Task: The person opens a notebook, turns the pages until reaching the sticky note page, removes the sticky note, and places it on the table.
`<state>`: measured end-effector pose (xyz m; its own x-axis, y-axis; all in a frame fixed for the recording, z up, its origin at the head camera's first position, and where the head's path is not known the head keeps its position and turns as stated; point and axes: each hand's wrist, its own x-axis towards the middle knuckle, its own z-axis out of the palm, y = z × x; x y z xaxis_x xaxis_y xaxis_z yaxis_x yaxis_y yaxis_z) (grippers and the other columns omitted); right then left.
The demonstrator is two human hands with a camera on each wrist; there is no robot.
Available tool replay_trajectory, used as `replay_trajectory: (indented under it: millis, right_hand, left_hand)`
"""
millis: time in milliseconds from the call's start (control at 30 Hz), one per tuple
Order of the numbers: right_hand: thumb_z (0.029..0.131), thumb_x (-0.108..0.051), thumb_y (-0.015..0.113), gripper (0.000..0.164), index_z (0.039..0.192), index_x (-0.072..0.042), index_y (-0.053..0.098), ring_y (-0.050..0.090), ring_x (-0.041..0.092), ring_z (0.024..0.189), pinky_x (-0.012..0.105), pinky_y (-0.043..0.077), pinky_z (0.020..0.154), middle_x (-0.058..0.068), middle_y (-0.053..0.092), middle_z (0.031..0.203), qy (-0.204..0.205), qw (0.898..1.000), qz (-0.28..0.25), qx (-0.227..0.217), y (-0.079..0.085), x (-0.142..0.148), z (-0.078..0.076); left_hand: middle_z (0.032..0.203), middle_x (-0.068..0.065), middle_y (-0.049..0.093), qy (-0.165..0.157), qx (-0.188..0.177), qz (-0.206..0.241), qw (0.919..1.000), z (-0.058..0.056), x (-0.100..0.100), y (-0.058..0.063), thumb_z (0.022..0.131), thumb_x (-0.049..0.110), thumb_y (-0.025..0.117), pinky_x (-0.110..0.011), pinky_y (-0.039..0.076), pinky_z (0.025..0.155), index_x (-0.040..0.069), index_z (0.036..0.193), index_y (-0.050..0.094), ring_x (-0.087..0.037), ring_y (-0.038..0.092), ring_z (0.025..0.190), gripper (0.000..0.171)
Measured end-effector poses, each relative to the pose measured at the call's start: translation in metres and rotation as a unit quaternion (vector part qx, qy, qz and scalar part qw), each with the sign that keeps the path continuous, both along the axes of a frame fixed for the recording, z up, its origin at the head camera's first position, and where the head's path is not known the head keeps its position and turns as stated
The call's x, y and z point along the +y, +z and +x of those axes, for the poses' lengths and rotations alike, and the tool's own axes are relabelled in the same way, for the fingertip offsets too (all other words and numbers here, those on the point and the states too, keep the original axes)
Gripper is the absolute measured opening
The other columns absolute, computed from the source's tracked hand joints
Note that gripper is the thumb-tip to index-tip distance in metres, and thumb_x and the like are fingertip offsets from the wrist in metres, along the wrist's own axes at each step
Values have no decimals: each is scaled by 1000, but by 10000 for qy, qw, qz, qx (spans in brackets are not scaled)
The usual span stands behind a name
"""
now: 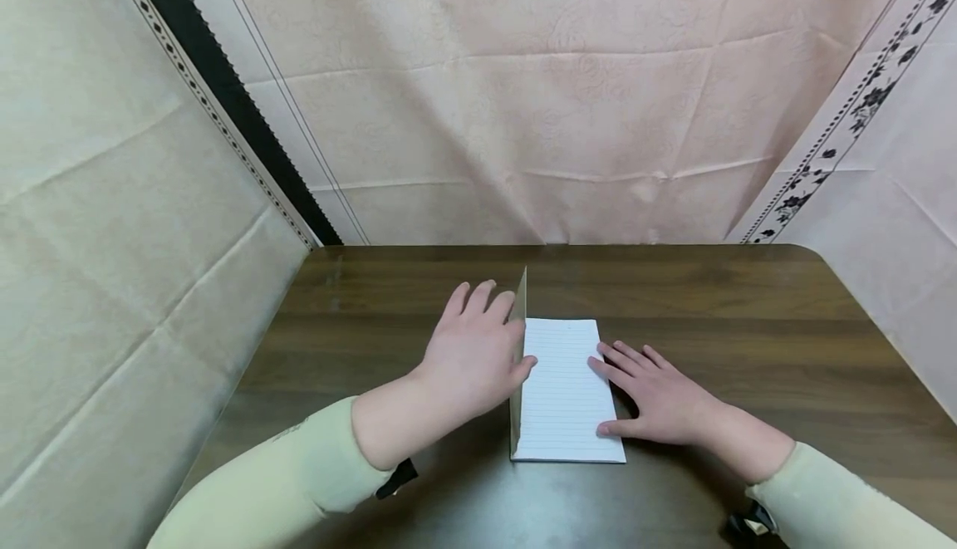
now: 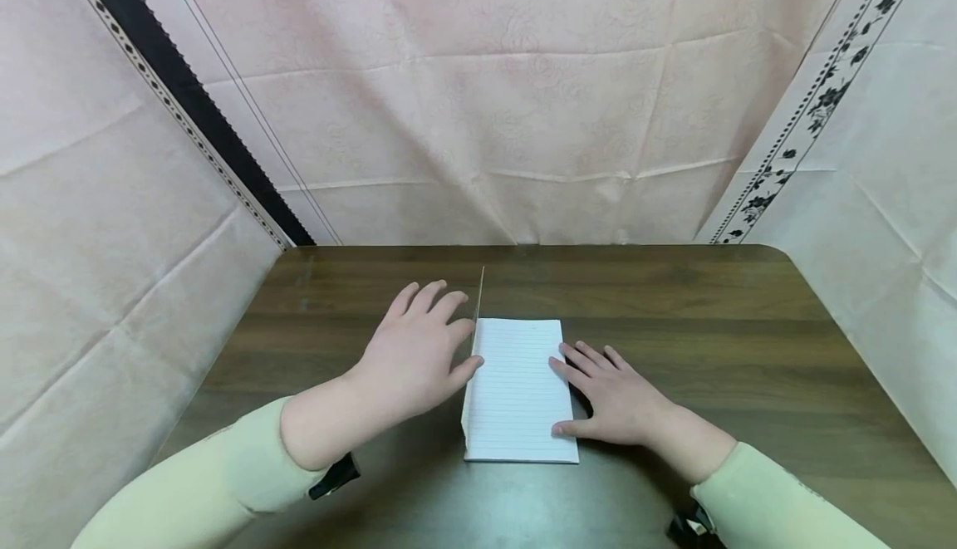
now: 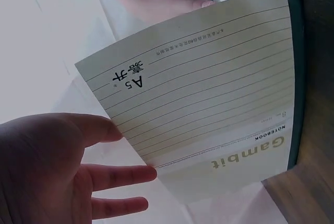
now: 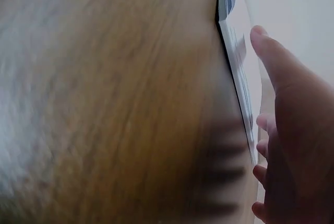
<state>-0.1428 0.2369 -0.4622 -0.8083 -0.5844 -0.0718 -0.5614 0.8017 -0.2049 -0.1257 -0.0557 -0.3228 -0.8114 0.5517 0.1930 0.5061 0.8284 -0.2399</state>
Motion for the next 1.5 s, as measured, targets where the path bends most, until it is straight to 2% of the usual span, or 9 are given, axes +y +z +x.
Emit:
replay_trajectory:
  millis: [200,533,700,967,1167,1500]
  right_hand:
    - [78,-85,49,103,157,-21,31,20,33,149,61,16,114,7,24,163,-106,9998,102,-100,-1,2,0]
    - [75,-88,47,106,157,-23,29,21,33,149,63,19,113,7,25,163,-115,9998,188,25,-4,0,-1]
    - [75,-88,47,107,158,-23,28,20,33,149,64,18,113,6,23,163,-137,9997,214,-46,-5,1,0]
    - [76,-87,47,106,158,-24,26,17,32,150,65,15,113,5,20,164,-165,9995,182,-208,-4,1,-1]
    - [76,-87,48,106,158,-24,26,15,33,150,65,14,113,6,19,164,-205,9990,198,-345,-3,0,-1]
    - [75,-86,50,107,158,-24,26,14,33,150,65,11,114,6,19,164,-247,9991,100,-334,-4,0,-1]
  left_hand:
    - [130,-5,59,110,88,211,9997,4,-16,0,89,51,65,-54,24,114,21,105,74,-34,41,134,35]
    - [134,-7,55,453,63,-39,9989,9,-36,-1,90,43,63,-55,16,117,19,102,73,-36,35,138,29]
    - [135,-7,55,589,73,-110,9982,9,-43,-4,89,41,63,-55,15,117,18,102,72,-35,34,139,28]
    - [132,-10,57,760,76,163,9969,11,-60,-14,87,38,67,-56,16,116,12,93,71,-37,37,137,28]
    - [132,-12,57,1050,-72,259,9941,10,-73,-28,88,40,71,-56,18,116,8,97,71,-38,37,137,33]
    - [131,-15,57,1467,-471,573,9864,9,-97,-66,87,34,73,-59,22,112,2,98,70,-41,41,132,34]
